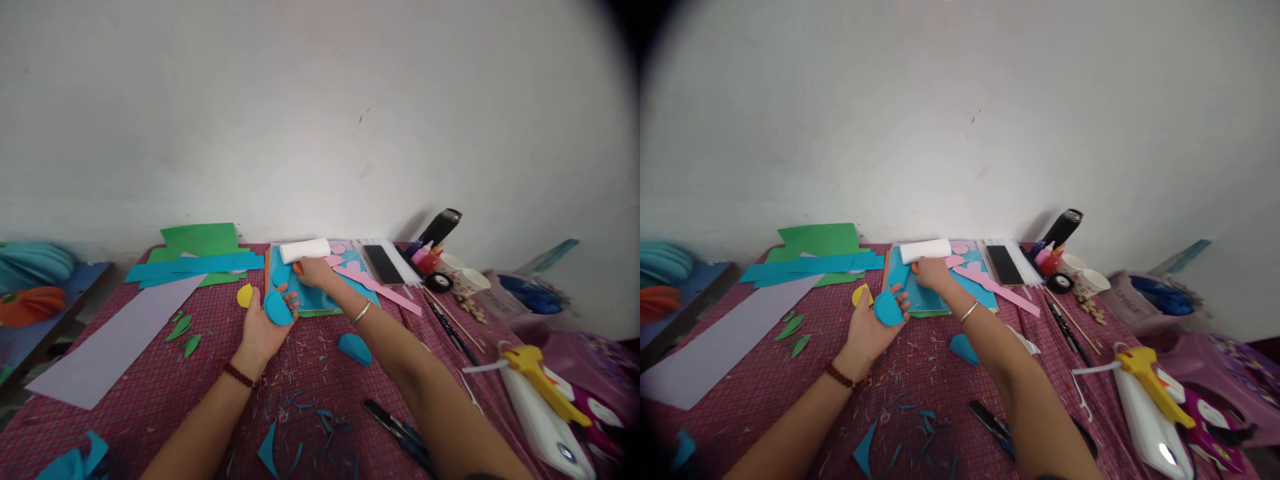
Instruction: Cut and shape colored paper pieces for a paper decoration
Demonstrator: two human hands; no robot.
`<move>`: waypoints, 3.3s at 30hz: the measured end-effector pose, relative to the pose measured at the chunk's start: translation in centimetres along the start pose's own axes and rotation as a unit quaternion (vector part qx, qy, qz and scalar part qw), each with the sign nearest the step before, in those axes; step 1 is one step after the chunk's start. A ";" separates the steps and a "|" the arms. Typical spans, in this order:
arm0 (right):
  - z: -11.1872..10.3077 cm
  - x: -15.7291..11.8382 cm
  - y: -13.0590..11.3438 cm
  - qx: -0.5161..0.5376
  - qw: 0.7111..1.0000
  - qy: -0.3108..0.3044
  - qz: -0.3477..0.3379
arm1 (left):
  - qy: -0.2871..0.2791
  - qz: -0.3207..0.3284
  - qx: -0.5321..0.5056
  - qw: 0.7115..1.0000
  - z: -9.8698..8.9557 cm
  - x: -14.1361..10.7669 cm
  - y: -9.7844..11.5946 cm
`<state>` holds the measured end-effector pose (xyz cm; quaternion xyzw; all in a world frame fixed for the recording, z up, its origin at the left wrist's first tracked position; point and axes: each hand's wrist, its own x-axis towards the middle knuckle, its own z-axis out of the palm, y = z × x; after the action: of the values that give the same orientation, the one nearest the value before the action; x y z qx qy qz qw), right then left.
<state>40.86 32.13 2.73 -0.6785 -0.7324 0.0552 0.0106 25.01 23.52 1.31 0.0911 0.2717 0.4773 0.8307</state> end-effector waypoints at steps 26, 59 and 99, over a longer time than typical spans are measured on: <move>-2.5 -11.2 -3.6 0.129 0.964 0.046 -0.228 | 0.023 0.021 -0.007 0.999 0.3 0.3 -2.0; -3.1 -1.5 6.4 0.166 0.981 0.085 -0.044 | 0.020 -0.015 0.026 0.999 0.3 -0.2 -2.4; -1.8 -8.5 9.0 0.041 0.989 0.084 0.113 | -0.084 -0.031 0.113 0.990 -0.1 0.0 -1.6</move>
<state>50.63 24.45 4.15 -0.7582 -0.6447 0.0287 0.0932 26.12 22.65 0.63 0.2160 0.2555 0.4083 0.8493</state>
